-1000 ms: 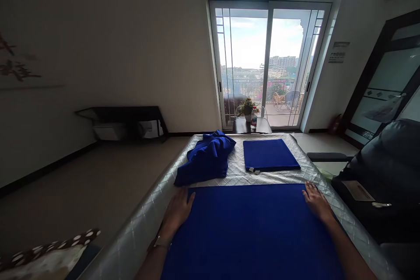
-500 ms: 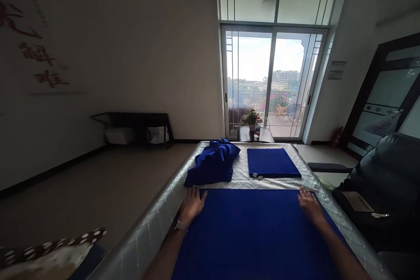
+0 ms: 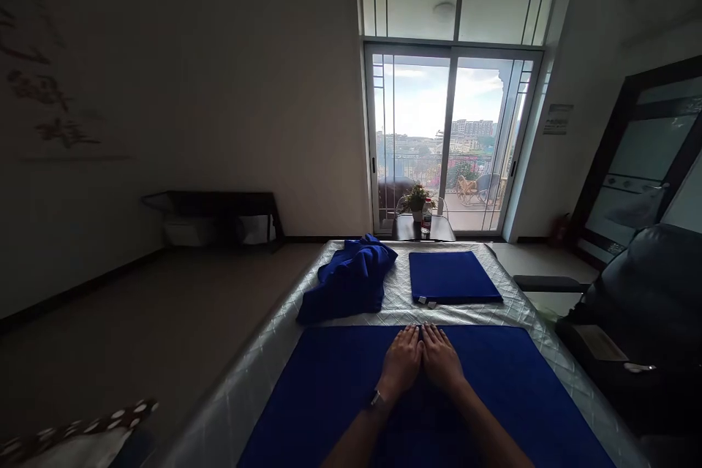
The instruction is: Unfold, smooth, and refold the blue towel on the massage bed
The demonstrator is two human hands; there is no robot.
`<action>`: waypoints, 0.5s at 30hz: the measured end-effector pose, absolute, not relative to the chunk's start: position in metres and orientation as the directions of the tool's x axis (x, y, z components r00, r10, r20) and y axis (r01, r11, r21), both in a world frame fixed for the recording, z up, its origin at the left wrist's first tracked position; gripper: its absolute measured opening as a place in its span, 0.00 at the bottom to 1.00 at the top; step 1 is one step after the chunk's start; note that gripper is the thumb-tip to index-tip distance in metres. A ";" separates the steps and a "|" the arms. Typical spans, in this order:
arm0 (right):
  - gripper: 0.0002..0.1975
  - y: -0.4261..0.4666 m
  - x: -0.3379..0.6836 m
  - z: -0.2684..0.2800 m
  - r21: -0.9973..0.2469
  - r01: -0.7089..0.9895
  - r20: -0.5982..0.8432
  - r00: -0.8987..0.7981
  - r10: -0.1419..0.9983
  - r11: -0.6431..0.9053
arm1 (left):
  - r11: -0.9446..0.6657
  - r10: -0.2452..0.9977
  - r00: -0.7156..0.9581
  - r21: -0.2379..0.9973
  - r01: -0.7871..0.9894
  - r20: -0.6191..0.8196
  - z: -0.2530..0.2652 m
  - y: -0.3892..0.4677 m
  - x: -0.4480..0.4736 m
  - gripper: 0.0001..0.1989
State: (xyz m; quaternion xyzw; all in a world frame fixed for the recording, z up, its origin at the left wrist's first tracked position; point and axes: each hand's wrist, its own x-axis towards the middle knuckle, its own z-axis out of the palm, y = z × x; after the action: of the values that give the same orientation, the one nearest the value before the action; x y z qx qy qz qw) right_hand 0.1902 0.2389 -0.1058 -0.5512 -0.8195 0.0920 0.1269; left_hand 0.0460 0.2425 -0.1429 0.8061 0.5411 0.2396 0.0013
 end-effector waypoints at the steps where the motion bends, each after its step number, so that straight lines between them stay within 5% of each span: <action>1: 0.31 0.239 0.192 -0.106 -0.293 0.879 0.107 -0.361 0.927 0.376 | -0.421 0.867 0.304 0.254 0.871 0.395 -0.144 0.243 0.044 0.26; 9: 0.31 0.236 0.194 -0.101 -0.312 0.877 0.103 -0.352 0.930 0.366 | -0.392 0.895 0.303 0.252 0.885 0.327 -0.142 0.240 0.039 0.27; 15: 0.33 0.246 0.272 -0.110 -0.235 0.935 0.086 -0.252 0.964 0.266 | -0.244 0.950 0.193 0.197 0.950 0.245 -0.145 0.237 -0.061 0.28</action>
State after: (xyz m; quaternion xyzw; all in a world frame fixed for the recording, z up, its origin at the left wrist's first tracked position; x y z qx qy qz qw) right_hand 0.2723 0.2461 -0.1098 -0.6021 -0.7884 0.0678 0.1061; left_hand -0.0609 0.2367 -0.1446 0.7724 0.6149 0.1594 0.0008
